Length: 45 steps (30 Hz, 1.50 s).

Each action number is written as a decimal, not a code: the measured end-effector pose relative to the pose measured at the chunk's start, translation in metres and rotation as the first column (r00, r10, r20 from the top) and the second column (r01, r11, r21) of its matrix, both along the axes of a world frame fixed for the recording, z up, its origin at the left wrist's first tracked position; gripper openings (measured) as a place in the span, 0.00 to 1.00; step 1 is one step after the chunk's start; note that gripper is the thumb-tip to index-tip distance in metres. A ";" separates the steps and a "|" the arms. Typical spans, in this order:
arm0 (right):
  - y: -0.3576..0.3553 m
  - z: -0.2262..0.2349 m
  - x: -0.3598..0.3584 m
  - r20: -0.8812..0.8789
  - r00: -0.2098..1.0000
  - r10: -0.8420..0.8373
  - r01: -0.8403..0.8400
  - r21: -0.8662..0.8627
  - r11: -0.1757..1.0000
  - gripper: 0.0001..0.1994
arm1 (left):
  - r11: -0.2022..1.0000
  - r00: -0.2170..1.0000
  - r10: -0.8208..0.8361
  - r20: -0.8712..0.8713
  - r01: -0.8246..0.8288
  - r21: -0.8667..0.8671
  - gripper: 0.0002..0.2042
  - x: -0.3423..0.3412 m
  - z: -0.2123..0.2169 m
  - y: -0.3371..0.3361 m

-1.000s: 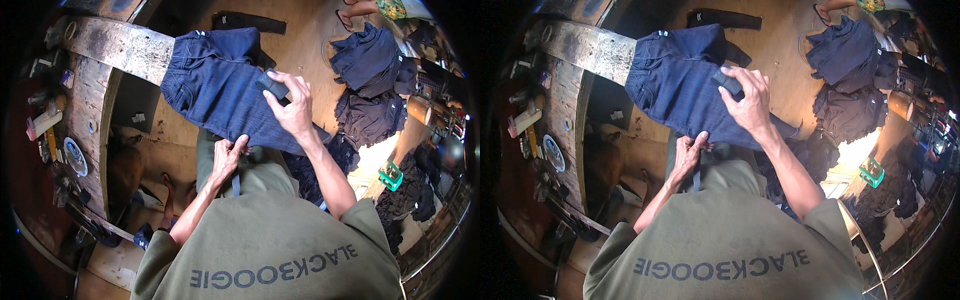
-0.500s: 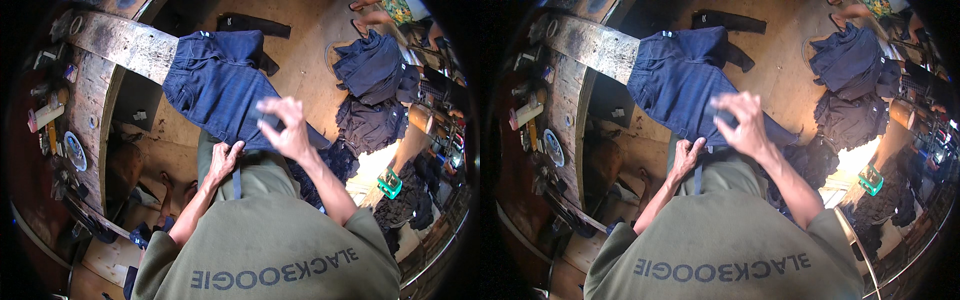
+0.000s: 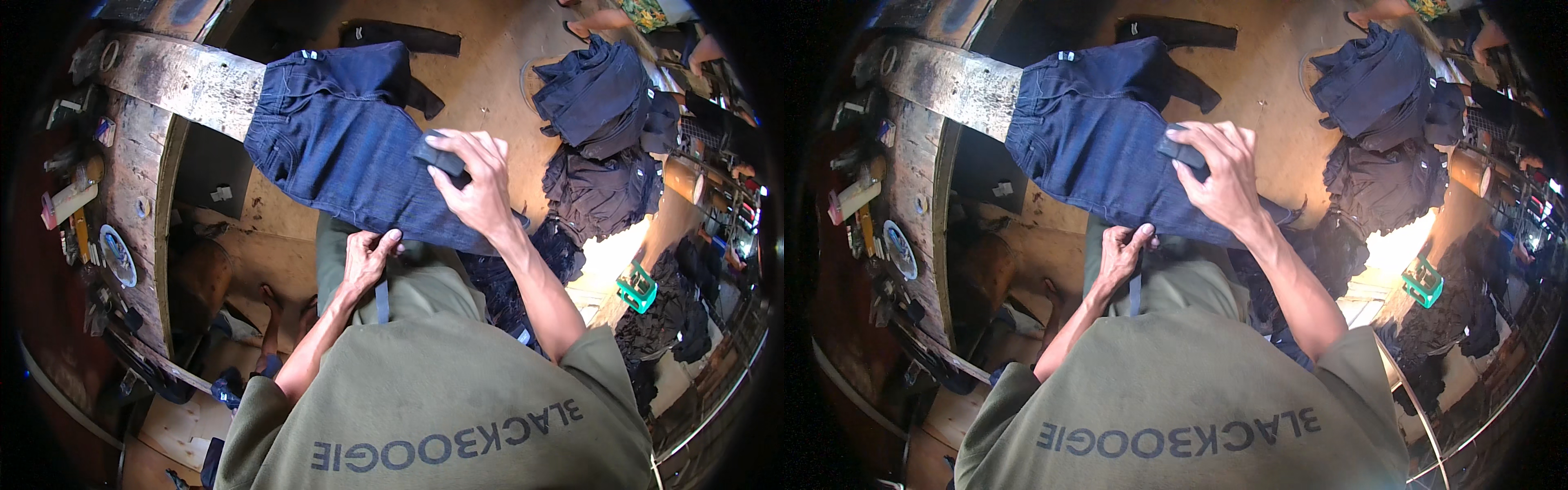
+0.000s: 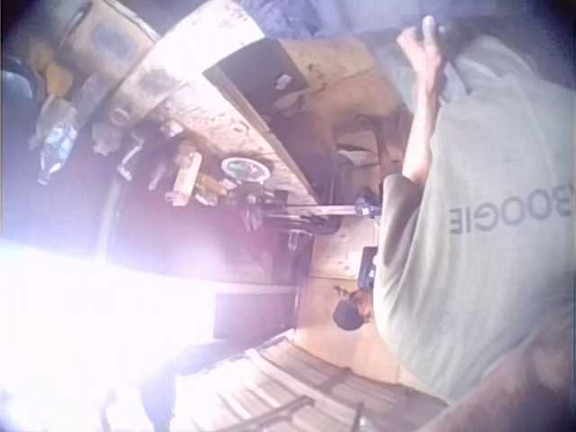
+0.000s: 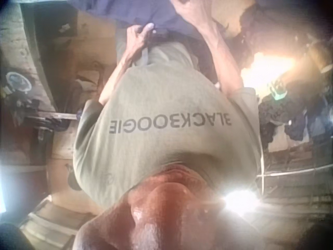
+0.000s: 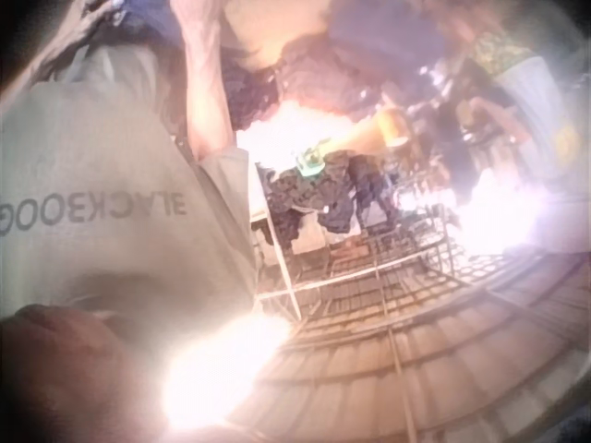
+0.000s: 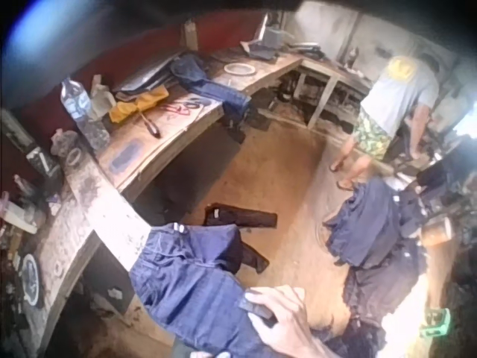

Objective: The person uses a red-handled screwdriver to puncture holes in a dark gray rubber-like material on a wooden workbench. After finishing the puncturing, the person picks up a pair of dark blue pants and rubs a small black rectangular object along the fabric surface.

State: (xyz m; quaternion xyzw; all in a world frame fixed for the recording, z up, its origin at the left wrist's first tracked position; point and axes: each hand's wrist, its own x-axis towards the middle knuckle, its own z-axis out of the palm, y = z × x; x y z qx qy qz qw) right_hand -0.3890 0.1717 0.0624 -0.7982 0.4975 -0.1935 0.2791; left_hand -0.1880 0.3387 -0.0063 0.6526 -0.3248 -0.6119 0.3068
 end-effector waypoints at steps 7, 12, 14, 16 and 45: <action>-0.007 0.017 0.014 0.034 0.985 0.166 -0.164 -0.066 0.984 0.21 | 0.994 0.990 -0.071 0.124 0.081 -0.073 0.22 0.010 -0.002 0.014; -0.002 0.022 0.017 -0.024 0.997 0.071 -0.073 -0.068 0.995 0.18 | 0.995 0.991 -0.093 0.098 0.097 -0.034 0.22 0.012 -0.009 0.016; 0.000 0.024 0.017 -0.095 0.973 0.212 -0.207 0.066 0.976 0.19 | 0.991 0.989 -0.128 0.077 0.130 -0.021 0.23 0.015 -0.010 0.014; -0.002 0.024 0.019 0.076 0.977 0.198 -0.197 -0.026 0.980 0.20 | 0.987 0.985 -0.157 0.064 0.158 -0.011 0.24 0.017 -0.011 0.008; 0.173 -0.068 -0.022 0.307 -0.516 -0.800 0.593 0.802 -0.075 0.14 | 0.997 0.948 -0.031 -0.317 0.008 -0.073 0.18 0.239 0.073 -0.175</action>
